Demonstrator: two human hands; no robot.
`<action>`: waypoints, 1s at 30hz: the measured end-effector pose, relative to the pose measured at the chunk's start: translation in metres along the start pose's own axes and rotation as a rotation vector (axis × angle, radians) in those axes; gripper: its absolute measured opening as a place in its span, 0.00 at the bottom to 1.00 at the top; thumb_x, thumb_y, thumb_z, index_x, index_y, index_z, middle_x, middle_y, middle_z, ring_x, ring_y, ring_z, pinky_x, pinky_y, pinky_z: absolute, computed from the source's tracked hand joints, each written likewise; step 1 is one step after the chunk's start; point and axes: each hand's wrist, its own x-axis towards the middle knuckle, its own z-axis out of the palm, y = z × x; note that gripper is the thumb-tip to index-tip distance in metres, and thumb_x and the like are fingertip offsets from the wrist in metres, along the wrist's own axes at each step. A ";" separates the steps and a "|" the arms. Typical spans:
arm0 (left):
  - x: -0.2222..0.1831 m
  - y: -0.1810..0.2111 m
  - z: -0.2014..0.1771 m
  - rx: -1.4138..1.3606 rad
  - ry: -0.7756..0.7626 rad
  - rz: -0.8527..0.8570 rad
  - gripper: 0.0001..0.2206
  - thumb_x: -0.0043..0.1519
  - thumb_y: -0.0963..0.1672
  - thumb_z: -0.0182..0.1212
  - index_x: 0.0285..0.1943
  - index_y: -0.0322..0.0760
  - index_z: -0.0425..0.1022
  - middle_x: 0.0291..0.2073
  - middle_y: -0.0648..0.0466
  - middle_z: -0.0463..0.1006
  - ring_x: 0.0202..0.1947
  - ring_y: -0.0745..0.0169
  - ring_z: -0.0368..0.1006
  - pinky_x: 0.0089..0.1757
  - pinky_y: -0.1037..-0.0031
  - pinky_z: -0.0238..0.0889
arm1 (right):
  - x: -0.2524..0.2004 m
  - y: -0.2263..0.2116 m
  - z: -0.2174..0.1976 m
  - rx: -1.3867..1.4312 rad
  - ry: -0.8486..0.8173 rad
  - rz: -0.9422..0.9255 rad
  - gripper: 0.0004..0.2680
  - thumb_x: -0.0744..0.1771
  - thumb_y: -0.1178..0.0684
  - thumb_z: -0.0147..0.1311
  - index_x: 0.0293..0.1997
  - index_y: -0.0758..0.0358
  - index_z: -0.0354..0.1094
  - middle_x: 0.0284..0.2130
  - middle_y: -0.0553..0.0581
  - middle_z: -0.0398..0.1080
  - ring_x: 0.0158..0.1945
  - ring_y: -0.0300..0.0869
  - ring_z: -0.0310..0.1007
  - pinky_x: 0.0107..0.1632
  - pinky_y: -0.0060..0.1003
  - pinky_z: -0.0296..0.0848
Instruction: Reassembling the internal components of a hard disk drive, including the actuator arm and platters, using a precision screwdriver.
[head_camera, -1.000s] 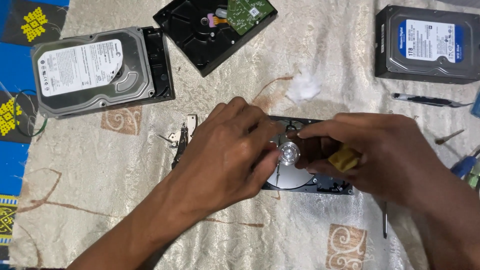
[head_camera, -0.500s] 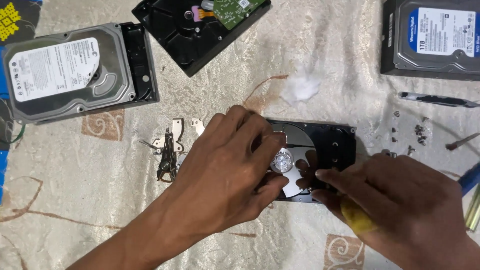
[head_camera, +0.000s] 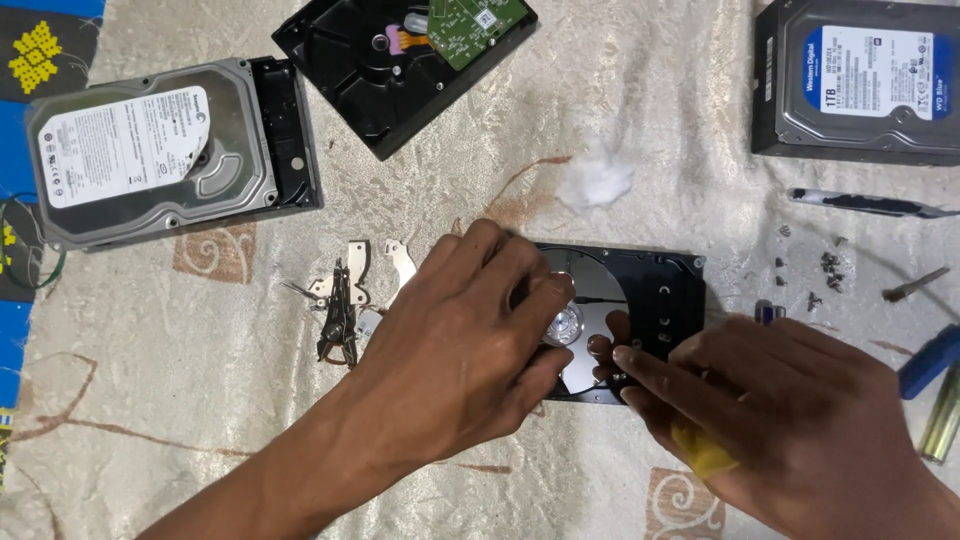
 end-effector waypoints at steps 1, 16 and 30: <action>0.000 0.000 -0.001 0.001 0.001 0.002 0.16 0.59 0.47 0.68 0.47 0.31 0.73 0.42 0.44 0.71 0.46 0.43 0.64 0.41 0.55 0.60 | 0.000 0.001 0.002 -0.002 0.002 0.000 0.16 0.62 0.50 0.68 0.56 0.43 0.75 0.34 0.48 0.75 0.30 0.44 0.74 0.34 0.40 0.74; 0.001 0.000 -0.003 -0.041 0.009 0.011 0.14 0.58 0.43 0.64 0.48 0.29 0.73 0.41 0.43 0.70 0.46 0.42 0.64 0.40 0.54 0.60 | -0.007 0.009 0.009 0.004 -0.089 -0.084 0.16 0.63 0.48 0.61 0.57 0.52 0.74 0.38 0.48 0.76 0.37 0.45 0.75 0.39 0.43 0.75; -0.002 0.000 0.000 0.007 -0.005 -0.004 0.12 0.61 0.46 0.65 0.45 0.31 0.74 0.41 0.44 0.71 0.46 0.45 0.65 0.40 0.56 0.61 | -0.012 0.010 0.014 -0.021 -0.136 -0.074 0.17 0.64 0.46 0.60 0.59 0.51 0.74 0.38 0.45 0.76 0.37 0.44 0.75 0.41 0.43 0.76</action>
